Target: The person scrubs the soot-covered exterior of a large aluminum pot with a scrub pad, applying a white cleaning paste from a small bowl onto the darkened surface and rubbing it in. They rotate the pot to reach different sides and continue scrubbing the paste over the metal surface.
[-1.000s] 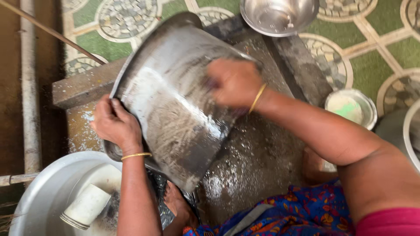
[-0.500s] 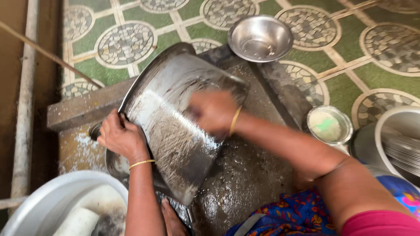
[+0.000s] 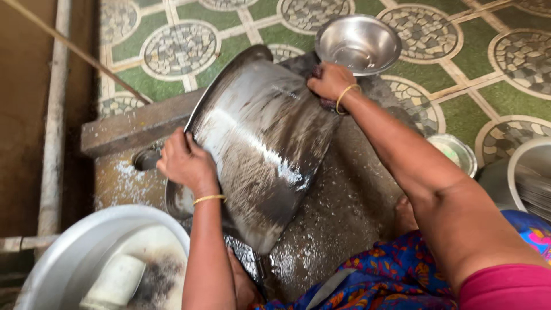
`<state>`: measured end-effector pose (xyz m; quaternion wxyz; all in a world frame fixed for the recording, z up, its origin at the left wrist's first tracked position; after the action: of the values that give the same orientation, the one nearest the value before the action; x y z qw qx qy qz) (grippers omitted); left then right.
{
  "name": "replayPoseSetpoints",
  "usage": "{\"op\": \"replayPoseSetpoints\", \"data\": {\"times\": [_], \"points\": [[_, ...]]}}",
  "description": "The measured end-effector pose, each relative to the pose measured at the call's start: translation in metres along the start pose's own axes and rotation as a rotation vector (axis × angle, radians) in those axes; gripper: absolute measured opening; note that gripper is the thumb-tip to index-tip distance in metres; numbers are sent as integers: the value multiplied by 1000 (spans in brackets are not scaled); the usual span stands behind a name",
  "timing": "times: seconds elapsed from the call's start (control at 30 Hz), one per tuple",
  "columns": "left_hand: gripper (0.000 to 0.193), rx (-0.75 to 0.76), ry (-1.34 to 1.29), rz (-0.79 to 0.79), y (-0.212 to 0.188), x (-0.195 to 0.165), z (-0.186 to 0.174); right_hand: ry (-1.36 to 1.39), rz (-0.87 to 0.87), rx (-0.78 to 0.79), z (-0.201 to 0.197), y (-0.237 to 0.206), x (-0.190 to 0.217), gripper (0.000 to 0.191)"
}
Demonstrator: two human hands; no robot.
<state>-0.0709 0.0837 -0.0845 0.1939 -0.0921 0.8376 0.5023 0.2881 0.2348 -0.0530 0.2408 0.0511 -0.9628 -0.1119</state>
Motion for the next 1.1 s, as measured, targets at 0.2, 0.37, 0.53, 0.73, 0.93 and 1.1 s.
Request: {"op": "replayPoseSetpoints", "data": {"times": [0.2, 0.37, 0.53, 0.73, 0.93, 1.1], "points": [[18, 44, 94, -45, 4, -10, 1, 115, -208, 13, -8, -68, 121, 29], [14, 39, 32, -36, 7, -9, -6, -23, -512, 156, 13, -137, 208, 15], [10, 41, -19, -24, 5, -3, -5, -68, -372, -31, 11, -63, 144, 26], [9, 55, 16, -62, 2, -7, -2, -94, 90, 103, 14, 31, 30, 40], [9, 86, 100, -83, 3, -11, 0, -67, -59, 60, 29, 17, 96, 30], [12, 60, 84, -70, 4, -9, 1, -60, -360, -18, 17, -62, 181, 19]]}}
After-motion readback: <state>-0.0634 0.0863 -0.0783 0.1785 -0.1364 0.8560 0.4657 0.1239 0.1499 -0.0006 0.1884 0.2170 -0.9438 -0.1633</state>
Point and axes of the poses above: each hand's wrist, its own y-axis towards the middle knuckle, its own z-axis out of the palm, x = y × z, the point moved 3 cm from there along y, towards the middle knuckle, and after that the axes turned 1 degree about -x, right-handed, at the moved point
